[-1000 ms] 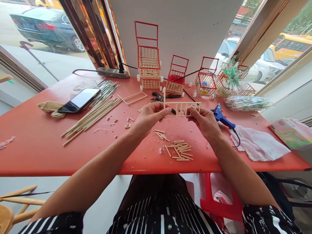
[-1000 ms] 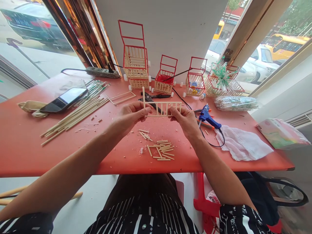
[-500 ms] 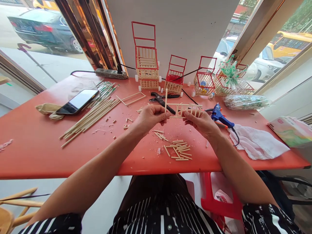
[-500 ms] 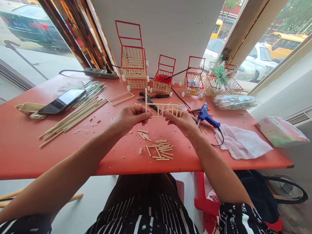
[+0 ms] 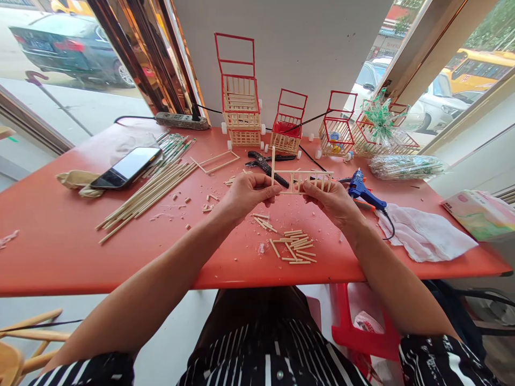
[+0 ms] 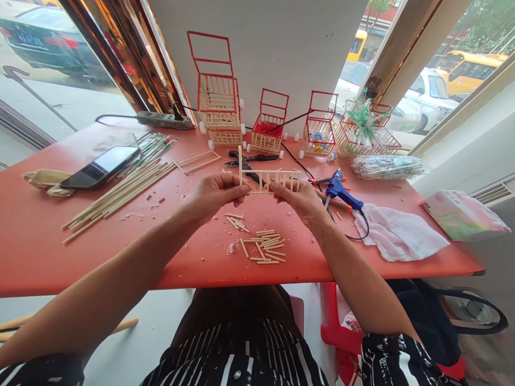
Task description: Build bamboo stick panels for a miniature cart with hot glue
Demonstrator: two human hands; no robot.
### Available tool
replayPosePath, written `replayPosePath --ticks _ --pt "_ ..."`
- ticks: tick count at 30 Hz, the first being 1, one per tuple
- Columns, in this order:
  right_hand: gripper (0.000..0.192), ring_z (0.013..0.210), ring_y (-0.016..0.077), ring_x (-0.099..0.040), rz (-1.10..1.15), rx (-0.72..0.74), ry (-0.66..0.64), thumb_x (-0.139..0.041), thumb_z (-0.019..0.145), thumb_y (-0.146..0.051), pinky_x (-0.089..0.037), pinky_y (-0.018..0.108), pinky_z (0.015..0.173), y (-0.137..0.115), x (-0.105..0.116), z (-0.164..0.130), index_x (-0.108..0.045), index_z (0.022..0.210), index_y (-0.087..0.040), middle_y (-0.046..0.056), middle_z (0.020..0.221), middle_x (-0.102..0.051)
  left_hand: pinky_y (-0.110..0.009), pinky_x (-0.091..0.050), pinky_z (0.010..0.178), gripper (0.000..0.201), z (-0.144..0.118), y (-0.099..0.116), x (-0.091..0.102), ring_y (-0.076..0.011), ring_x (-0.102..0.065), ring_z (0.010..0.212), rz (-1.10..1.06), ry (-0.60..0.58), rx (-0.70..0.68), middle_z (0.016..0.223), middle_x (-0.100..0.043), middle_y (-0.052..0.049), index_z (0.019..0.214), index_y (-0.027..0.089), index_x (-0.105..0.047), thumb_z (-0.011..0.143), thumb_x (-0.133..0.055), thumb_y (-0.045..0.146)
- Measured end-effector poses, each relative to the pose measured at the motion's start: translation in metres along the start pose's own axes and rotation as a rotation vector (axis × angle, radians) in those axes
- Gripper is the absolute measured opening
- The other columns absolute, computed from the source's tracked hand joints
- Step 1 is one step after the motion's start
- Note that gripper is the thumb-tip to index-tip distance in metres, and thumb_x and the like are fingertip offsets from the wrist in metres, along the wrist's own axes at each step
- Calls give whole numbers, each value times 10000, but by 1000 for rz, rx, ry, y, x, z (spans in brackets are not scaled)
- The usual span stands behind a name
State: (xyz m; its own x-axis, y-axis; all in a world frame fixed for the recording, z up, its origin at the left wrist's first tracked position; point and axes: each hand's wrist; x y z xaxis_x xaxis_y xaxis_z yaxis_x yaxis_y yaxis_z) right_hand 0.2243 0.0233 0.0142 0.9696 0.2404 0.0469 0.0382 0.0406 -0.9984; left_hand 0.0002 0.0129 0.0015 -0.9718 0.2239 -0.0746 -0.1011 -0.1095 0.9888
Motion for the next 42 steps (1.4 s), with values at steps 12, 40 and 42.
replayPosePath --ticks 12,40,42 --pt "512 689 133 -598 17 -13 6 -972 561 -678 -524 311 710 -2 -2 -1 -802 671 -208 33 752 -741 -249 -473 544 332 0 -1 2 -102 -556 522 16 5 -2 585 -657 -13 723 162 -738 699 -928 433" --pt "528 728 138 -540 -67 23 -13 -907 643 -722 -422 304 687 -1 1 -1 -796 722 -212 47 838 -747 -249 -471 530 396 -3 8 -2 -100 -539 513 15 10 11 565 -639 -11 683 161 -720 635 -955 475" --pt "522 749 149 -558 -64 34 -11 -908 650 -719 -423 307 691 0 1 -1 -768 662 -217 54 848 -758 -251 -472 531 403 -2 7 -2 -101 -542 514 11 9 13 566 -640 -14 686 159 -723 630 -959 481"
Point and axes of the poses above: each hand's wrist, its own z-axis towards the middle knuckle, its own x-axis out of the back of the hand, y = z × x
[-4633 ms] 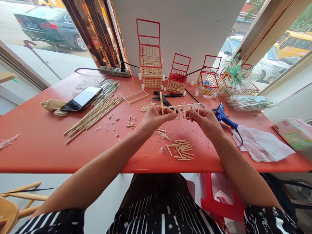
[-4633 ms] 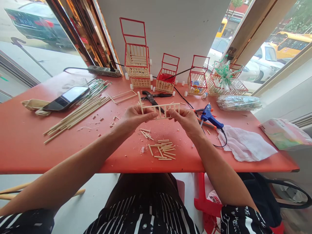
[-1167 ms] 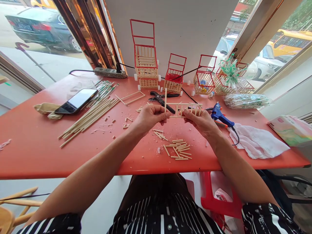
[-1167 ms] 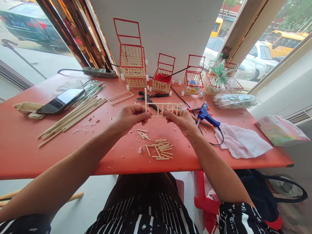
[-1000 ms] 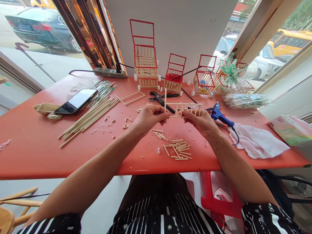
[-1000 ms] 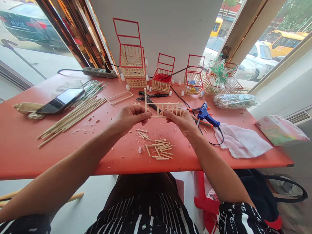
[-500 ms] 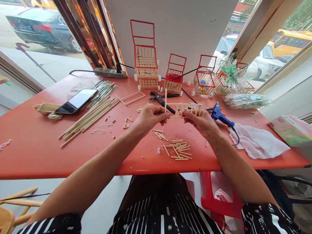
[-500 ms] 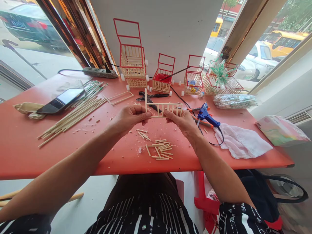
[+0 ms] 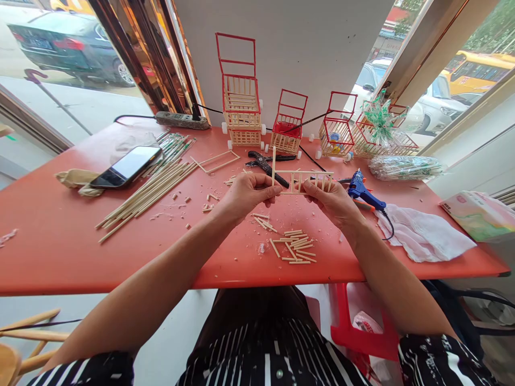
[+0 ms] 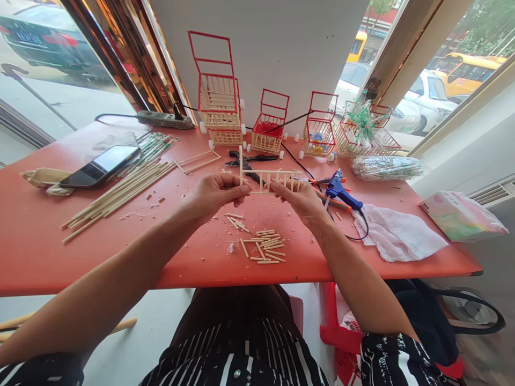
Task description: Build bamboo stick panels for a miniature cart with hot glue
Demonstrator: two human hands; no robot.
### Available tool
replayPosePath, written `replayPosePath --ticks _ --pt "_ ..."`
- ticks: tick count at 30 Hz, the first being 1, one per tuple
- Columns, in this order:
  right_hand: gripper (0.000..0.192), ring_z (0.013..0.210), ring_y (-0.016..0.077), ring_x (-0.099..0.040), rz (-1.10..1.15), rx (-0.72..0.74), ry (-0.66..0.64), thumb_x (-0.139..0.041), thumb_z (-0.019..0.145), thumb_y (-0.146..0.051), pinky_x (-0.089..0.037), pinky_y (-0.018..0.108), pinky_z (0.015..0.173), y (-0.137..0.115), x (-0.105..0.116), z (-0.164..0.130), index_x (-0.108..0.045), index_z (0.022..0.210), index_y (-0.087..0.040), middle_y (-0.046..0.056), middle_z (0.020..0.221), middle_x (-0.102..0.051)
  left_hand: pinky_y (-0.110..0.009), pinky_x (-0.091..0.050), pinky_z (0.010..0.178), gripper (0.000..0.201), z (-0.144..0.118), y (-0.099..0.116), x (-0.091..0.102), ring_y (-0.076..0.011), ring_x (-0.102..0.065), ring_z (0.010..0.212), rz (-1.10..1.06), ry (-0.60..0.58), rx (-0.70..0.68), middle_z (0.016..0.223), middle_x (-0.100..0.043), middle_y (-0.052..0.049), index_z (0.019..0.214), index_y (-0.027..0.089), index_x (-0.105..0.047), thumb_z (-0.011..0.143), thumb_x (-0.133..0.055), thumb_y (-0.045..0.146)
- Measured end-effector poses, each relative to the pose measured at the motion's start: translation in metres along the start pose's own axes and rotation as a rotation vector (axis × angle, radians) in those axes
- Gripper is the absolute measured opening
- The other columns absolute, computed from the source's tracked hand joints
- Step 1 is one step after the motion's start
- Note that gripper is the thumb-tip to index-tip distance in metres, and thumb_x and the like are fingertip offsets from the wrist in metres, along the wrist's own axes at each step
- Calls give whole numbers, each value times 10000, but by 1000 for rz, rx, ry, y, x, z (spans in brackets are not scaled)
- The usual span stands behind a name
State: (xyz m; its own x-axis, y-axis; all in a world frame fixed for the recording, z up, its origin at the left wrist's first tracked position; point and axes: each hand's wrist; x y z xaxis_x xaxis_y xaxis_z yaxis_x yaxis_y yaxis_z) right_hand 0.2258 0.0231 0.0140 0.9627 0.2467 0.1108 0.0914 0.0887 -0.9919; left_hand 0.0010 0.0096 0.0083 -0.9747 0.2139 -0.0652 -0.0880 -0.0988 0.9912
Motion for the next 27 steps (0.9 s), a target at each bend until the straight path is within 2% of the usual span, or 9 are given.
replayPosePath --ticks 3,8,13,20,27 --pt "518 800 174 -596 1 6 5 -906 655 -721 -439 317 709 1 1 0 -758 641 -224 63 878 -776 -254 -472 529 431 1 -1 0 -105 -544 519 -2 0 3 569 -636 -13 688 159 -726 607 -971 504" --pt "514 774 166 -588 -15 10 5 -902 666 -719 -447 319 732 2 1 0 -762 639 -225 45 808 -750 -253 -479 536 443 2 -4 1 -107 -553 527 -3 -13 2 582 -639 -11 701 161 -728 607 -972 519" --pt "495 734 151 -560 7 -4 0 -922 641 -710 -456 314 724 1 1 0 -814 729 -234 32 818 -753 -254 -475 541 440 2 -4 2 -108 -547 536 -6 -17 4 588 -638 -12 705 163 -726 612 -970 518" --pt "449 734 143 -547 0 14 -67 -886 733 -675 -439 301 699 7 2 1 -837 779 -231 45 898 -782 -243 -468 626 394 -2 -5 0 -132 -601 711 43 81 -33 789 -740 -50 865 170 -826 679 -928 503" --pt "389 716 134 -534 -37 16 -96 -869 779 -626 -425 302 703 9 -1 0 -848 807 -239 17 833 -749 -255 -419 641 358 2 -17 -2 -116 -541 681 7 47 -14 782 -736 -47 864 167 -849 701 -906 481"
Point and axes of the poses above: each hand's wrist, its own z-axis towards the middle knuckle, its own x-axis out of the back of the hand, y = z × x
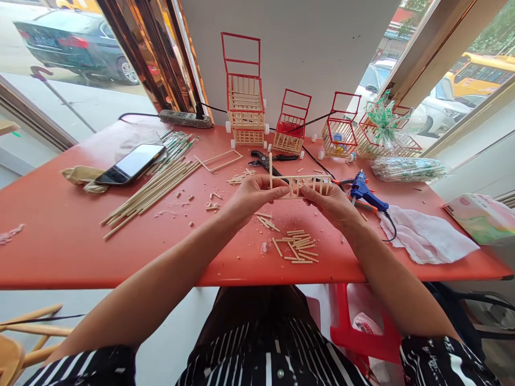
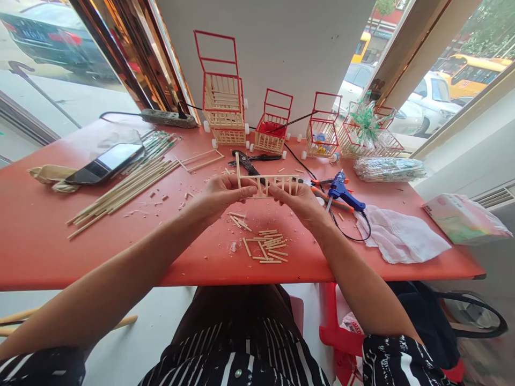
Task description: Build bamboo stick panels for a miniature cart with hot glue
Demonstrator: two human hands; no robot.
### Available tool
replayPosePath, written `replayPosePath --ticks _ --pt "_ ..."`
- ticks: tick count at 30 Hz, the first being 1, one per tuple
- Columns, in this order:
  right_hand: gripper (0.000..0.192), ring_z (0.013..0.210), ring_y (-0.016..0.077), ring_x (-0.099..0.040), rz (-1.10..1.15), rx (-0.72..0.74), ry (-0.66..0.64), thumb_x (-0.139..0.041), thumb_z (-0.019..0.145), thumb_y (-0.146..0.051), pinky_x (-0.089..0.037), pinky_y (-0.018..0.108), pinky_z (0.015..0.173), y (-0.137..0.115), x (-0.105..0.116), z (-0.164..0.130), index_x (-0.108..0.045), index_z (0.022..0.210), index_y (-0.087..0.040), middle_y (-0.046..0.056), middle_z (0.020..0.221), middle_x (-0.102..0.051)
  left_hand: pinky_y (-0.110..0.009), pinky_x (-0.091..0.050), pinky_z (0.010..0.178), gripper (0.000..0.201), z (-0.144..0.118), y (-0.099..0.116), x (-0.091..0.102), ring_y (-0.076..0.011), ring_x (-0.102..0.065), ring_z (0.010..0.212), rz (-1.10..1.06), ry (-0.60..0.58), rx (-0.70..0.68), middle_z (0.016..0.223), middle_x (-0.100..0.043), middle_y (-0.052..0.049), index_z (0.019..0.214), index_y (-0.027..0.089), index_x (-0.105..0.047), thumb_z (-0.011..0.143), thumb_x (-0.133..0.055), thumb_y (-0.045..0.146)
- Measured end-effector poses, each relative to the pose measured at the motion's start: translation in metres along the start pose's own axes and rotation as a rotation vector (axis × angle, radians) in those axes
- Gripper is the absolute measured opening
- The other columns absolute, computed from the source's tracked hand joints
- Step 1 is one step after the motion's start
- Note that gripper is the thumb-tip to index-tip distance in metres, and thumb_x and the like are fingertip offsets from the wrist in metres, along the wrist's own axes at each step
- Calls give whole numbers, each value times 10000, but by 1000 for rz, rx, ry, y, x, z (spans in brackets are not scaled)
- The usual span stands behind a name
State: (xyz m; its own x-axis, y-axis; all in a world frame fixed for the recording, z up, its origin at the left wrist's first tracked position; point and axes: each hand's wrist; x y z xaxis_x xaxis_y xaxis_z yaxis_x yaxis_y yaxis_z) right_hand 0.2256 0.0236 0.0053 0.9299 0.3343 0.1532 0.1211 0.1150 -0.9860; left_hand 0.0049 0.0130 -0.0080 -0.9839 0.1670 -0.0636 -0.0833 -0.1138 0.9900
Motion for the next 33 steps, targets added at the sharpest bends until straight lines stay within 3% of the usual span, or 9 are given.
replayPosePath --ticks 9,16,23,29,33 --pt "482 714 145 -530 -57 17 -26 -847 758 -689 -436 310 690 -3 -3 1 -823 812 -210 33 823 -718 -260 -381 651 424 -1 4 -3 -113 -519 669 -35 -37 35 732 -697 -29 789 147 -813 630 -945 518" --pt "427 715 139 -529 -84 11 -28 -830 809 -642 -424 302 700 1 0 1 -832 827 -215 21 804 -710 -261 -381 651 466 -3 14 -7 -113 -522 661 -44 -61 44 688 -658 -12 713 136 -759 583 -949 540" --pt "412 724 145 -544 -83 4 -21 -844 787 -637 -439 307 715 -2 -2 0 -836 802 -225 22 795 -715 -253 -284 590 452 -3 15 -5 -85 -436 600 -1 -66 46 612 -572 19 657 136 -720 599 -931 531" --pt "413 730 149 -547 -85 5 -27 -836 790 -639 -443 315 717 -3 -2 -1 -833 807 -227 28 815 -726 -255 -325 591 448 -2 13 -4 -94 -466 603 23 -58 51 633 -613 5 677 142 -731 610 -930 537" --pt "432 713 140 -540 -57 -12 -24 -848 768 -653 -436 315 709 -5 0 0 -827 809 -223 27 817 -723 -241 -408 614 470 -1 14 0 -121 -574 680 7 -32 16 752 -706 -26 860 147 -779 638 -944 528"
Point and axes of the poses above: each hand's wrist, its own z-axis towards the middle knuckle, its own x-axis out of the back of the hand, y = z × x
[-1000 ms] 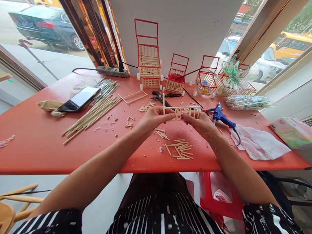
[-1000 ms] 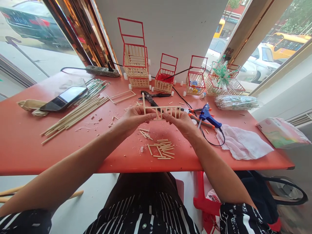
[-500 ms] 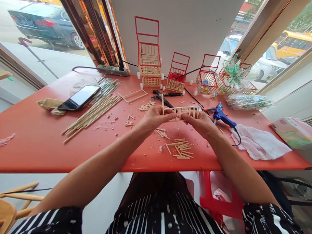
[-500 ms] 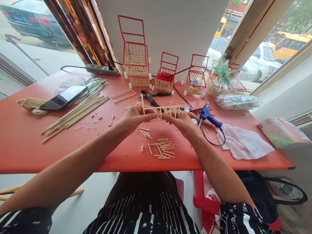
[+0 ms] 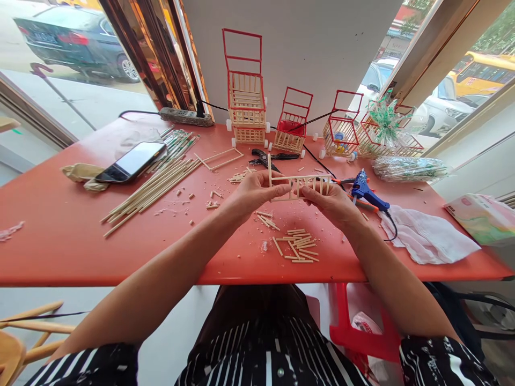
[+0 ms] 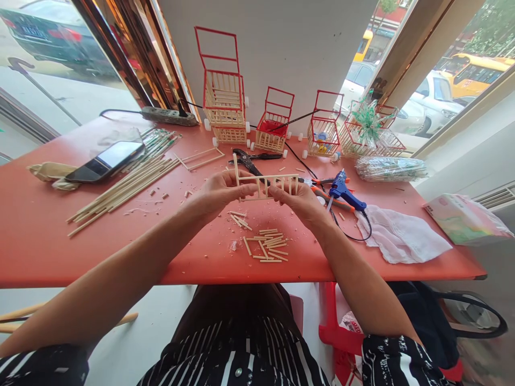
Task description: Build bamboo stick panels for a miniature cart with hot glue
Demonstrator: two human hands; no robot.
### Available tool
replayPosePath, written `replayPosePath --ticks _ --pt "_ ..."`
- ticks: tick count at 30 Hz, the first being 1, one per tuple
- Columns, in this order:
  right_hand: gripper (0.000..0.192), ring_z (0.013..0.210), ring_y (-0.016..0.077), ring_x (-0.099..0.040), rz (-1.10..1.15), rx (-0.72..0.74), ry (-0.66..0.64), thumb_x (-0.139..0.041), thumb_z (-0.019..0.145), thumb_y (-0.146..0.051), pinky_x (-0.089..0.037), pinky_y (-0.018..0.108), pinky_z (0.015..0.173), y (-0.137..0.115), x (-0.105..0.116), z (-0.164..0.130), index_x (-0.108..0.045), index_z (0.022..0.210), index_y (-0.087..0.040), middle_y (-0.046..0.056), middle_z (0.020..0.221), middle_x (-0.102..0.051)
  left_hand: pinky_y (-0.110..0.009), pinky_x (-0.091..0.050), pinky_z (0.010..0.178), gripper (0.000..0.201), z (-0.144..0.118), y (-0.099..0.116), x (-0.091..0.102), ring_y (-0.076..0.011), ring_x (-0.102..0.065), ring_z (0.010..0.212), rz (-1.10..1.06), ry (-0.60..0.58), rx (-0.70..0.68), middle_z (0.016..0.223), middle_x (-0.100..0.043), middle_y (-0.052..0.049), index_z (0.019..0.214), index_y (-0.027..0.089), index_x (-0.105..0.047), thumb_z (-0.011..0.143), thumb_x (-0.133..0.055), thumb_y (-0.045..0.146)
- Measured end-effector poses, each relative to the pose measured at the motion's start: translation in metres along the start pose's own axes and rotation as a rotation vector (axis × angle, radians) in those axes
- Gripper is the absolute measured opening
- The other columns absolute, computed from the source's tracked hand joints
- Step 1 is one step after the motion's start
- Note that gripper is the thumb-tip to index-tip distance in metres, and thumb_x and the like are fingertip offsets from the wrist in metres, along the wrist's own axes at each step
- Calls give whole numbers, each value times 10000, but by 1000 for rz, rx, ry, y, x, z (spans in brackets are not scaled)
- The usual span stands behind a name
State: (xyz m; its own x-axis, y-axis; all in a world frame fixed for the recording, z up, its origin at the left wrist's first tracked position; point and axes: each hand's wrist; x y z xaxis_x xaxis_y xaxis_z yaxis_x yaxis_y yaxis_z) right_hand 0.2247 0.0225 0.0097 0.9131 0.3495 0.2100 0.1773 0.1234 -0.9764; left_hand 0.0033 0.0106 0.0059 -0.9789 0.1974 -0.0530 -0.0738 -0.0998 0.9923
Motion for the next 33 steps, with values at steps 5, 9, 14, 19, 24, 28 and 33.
replayPosePath --ticks 5,9,14,19,24,28,33 --pt "531 775 159 -573 36 -37 32 -871 687 -727 -446 319 719 -2 4 1 -820 798 -210 61 877 -753 -220 -408 568 412 3 0 9 -108 -587 659 -32 103 -84 796 -747 -57 843 149 -745 736 -892 519" --pt "533 742 147 -551 39 -51 26 -885 672 -723 -442 318 710 -5 4 0 -811 772 -204 58 857 -747 -219 -342 502 372 4 -2 14 -74 -505 548 -32 61 -95 718 -721 -48 757 142 -730 733 -907 468" --pt "521 784 153 -577 33 -52 18 -877 691 -710 -439 313 715 -5 6 0 -802 782 -203 57 884 -751 -229 -355 481 403 4 -2 15 -76 -495 508 -56 5 -49 623 -666 -39 706 130 -746 680 -944 481" --pt "527 786 157 -591 -9 -49 24 -847 716 -717 -443 314 713 -3 8 1 -797 809 -201 58 887 -751 -236 -418 488 440 4 1 12 -88 -536 520 -90 37 -3 679 -727 -80 656 131 -729 575 -994 472" --pt "522 780 155 -591 -38 -47 30 -825 739 -713 -447 309 708 -7 7 -1 -784 806 -197 61 889 -749 -242 -450 506 415 5 -3 10 -90 -544 526 -75 62 19 678 -728 -83 649 136 -730 601 -977 466" --pt "541 762 152 -584 -54 -50 44 -822 732 -728 -446 307 699 -9 6 -2 -770 786 -193 63 881 -748 -244 -463 513 416 5 -6 11 -91 -550 529 -69 62 25 680 -728 -82 658 132 -731 614 -975 466" --pt "552 750 145 -574 -18 -71 41 -851 700 -729 -432 304 699 -6 6 -1 -766 777 -190 55 858 -741 -245 -463 506 452 5 -4 10 -92 -549 523 -65 55 31 655 -715 -73 647 127 -733 572 -996 487"
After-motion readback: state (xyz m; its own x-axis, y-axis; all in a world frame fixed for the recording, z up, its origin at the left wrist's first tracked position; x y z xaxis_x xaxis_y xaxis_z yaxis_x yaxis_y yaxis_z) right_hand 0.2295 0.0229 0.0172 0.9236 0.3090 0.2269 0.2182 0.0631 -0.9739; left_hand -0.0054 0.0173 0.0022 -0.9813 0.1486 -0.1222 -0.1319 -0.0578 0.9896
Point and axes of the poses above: each hand's wrist, its own z-axis towards the middle knuckle, its own x-axis out of the back of the hand, y = z × x
